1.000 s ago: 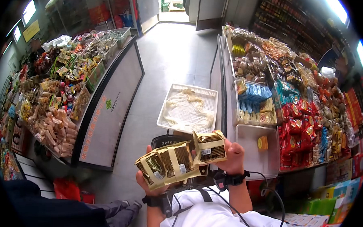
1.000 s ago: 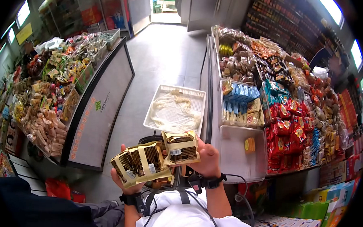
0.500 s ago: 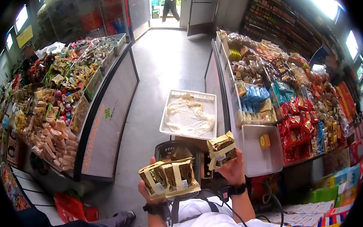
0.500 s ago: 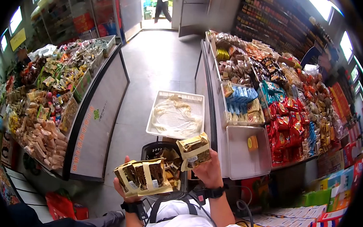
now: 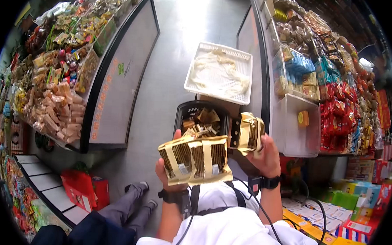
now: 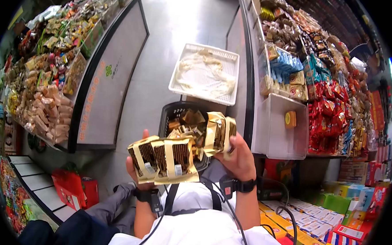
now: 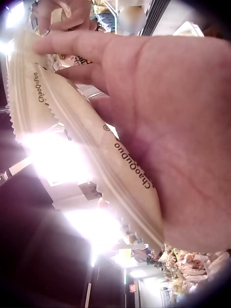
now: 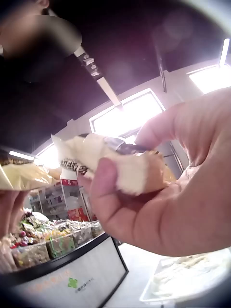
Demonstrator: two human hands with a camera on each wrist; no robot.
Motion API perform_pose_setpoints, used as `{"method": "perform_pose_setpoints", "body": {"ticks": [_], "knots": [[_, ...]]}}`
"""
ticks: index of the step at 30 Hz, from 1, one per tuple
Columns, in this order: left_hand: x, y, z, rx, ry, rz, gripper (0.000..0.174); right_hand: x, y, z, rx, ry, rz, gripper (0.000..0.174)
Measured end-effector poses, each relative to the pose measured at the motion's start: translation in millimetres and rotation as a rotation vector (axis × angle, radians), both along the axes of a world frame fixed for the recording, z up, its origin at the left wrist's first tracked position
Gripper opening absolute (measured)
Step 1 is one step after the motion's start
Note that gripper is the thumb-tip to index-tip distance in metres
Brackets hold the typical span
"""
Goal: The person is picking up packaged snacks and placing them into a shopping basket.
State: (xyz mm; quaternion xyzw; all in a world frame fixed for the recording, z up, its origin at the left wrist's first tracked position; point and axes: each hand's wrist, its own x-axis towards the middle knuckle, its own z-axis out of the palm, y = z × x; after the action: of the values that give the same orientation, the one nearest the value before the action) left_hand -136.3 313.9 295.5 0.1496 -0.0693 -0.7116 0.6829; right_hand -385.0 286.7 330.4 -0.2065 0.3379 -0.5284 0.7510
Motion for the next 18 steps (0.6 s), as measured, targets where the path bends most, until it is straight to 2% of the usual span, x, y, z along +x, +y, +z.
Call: {"method": "perform_pose_setpoints", "body": {"ticks": [1,3,6,9,18], "knots": [[2,0,-2,-0.007,0.018,-0.011,0.083,2,2,3,0.134,-0.087,-0.067,0.044],[3,-1,2,-0.037,0.037,-0.045,0.085,6,2,10,0.139,0.044,-0.092,0.043],[1,-3,-4,-0.014,0.060,-0.096,0.087,10,4,9,0.037,0.138,0.041,0.046],[-8,-4,-1,0.002,0.037,-0.172,0.086,14,10,3,0.164,0.187,0.116,0.046],[-6,-7,-14,0.047,-0.004,-0.211,0.087,16,15,3,0.136,0.163,0.119,0.050]]}}
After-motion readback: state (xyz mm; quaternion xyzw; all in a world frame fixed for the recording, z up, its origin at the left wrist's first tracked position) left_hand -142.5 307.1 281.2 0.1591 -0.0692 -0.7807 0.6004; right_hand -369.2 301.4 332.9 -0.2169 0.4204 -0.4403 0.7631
